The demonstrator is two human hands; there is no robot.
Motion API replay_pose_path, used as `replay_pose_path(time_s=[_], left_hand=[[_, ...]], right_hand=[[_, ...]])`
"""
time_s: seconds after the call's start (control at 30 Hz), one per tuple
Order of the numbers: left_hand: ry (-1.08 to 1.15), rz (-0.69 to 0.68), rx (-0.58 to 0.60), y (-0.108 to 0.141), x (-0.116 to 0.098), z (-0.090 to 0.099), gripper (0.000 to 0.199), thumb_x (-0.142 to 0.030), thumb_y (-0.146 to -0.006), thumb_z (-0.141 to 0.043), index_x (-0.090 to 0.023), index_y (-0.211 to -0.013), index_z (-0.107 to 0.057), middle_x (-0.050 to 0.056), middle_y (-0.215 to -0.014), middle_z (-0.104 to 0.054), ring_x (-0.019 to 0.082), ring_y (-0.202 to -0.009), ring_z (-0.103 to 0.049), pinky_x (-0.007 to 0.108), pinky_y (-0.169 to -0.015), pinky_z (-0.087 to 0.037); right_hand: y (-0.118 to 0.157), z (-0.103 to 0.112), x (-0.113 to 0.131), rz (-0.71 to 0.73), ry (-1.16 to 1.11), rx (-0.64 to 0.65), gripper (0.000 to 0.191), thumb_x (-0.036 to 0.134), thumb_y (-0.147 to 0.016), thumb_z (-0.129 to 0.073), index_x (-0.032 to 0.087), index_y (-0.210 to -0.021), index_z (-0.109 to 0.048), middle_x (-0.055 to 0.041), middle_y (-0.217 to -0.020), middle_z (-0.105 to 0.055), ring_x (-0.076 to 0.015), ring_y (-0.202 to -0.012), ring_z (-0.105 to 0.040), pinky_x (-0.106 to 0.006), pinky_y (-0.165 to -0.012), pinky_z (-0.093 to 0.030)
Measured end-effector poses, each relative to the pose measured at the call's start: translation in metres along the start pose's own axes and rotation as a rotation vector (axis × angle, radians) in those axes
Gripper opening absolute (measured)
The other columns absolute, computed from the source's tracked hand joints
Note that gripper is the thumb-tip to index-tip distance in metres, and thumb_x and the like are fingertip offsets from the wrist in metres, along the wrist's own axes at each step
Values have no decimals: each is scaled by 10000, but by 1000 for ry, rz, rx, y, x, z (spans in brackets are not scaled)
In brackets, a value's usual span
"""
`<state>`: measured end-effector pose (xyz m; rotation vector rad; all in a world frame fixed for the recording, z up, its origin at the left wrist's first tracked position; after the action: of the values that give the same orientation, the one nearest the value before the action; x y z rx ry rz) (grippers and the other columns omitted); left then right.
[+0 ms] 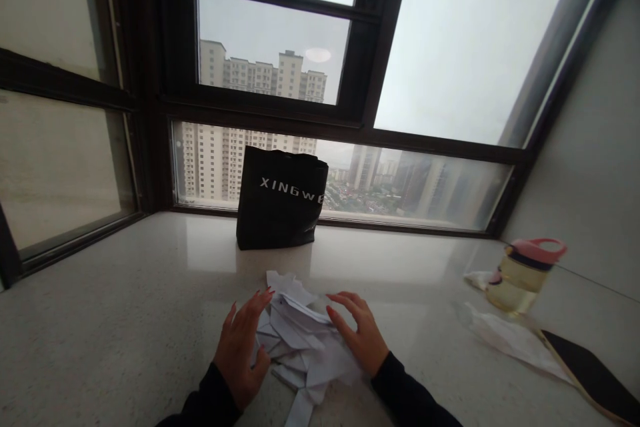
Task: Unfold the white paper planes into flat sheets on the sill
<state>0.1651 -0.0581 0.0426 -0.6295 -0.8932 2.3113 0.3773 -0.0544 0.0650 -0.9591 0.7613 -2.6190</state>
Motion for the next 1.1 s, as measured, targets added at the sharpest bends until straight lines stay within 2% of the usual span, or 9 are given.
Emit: replay_pose_path(time_s=[0.2,0.33,0.47,0.57,0.63,0.77,0.87,0.97,1.1], left_hand=[[-33,51,193,16,5,-36,603,-295,-710,-416,-228,-1258,-173,80,-1197,-438,293,-1085,-369,534,-875,-223],[171,-61,193,14,-16,-37,624,-141,-656,-382,-200,-1252,-207,70,-1183,-448,230,-1054,-417,412,-888,-312],[344,-69,206,6,-32,-23,671,-64,-584,-335,-170,-1239,-234,76,-1158,-458,192,-1056,-414,344,-872,-355],[352,-16,191,-1,-33,-12,746,-74,-502,-344,-190,-1233,-252,60,-1178,-434,220,-1082,-378,394,-885,-331],[360,5,142,-5,-31,-4,731,-98,-504,-351,-200,-1225,-279,61,-1192,-415,244,-1080,-372,425,-892,-307],[446,46,-24,-7,-13,4,674,-111,-578,-312,-194,-1243,-245,50,-1248,-349,235,-1115,-331,433,-926,-261],[492,186,-122,-2,20,2,590,-103,-629,-285,-187,-1213,-305,49,-1245,-353,217,-1140,-304,412,-938,-261],[516,340,-114,0,52,1,453,-134,-663,-285,-176,-1077,-464,67,-1176,-426,238,-1158,-271,436,-938,-251],[497,490,-263,-6,72,21,396,-126,-684,-296,-166,-1059,-418,76,-1166,-408,234,-1197,-169,474,-955,-169]], right_hand=[[19,-28,-4,-73,105,235,719,498,-597,-588,192,-1207,-360,-104,-1158,-462,-302,-1084,-349,-434,-881,-237],[18,-45,20,-29,46,295,760,291,-513,-687,231,-1197,-362,-82,-1103,-509,-288,-1001,-434,-407,-836,-294],[1,-42,40,25,-198,245,548,124,-550,-600,207,-1078,-478,-61,-987,-575,-234,-898,-516,-331,-751,-394],[-12,-27,46,59,-314,183,336,77,-621,-486,207,-920,-567,-28,-839,-614,-190,-793,-560,-288,-688,-431],[-20,-11,48,95,-290,92,346,44,-630,-425,207,-892,-581,-30,-838,-602,-181,-786,-553,-287,-686,-432],[-23,17,65,250,-140,-34,443,36,-687,-342,221,-1050,-519,-60,-1047,-507,-188,-936,-470,-331,-789,-381],[-9,17,88,378,-22,145,453,86,-690,-399,264,-1097,-488,-35,-1088,-503,-208,-968,-444,-359,-815,-345],[8,15,106,427,-30,370,420,173,-642,-526,288,-1046,-524,3,-1017,-565,-203,-884,-502,-346,-805,-335],[2,25,98,296,-112,298,168,274,-756,-473,248,-852,-608,1,-801,-627,-168,-751,-547,-313,-743,-360]])
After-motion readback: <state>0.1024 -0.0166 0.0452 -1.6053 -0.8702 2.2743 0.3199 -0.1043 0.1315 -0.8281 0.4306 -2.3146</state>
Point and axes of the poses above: each hand's wrist, its own y-axis away from the middle knuckle, its own z-axis out of the back of the hand, x = y × z, the point moved 5 cm from there along -y, towards the middle knuckle
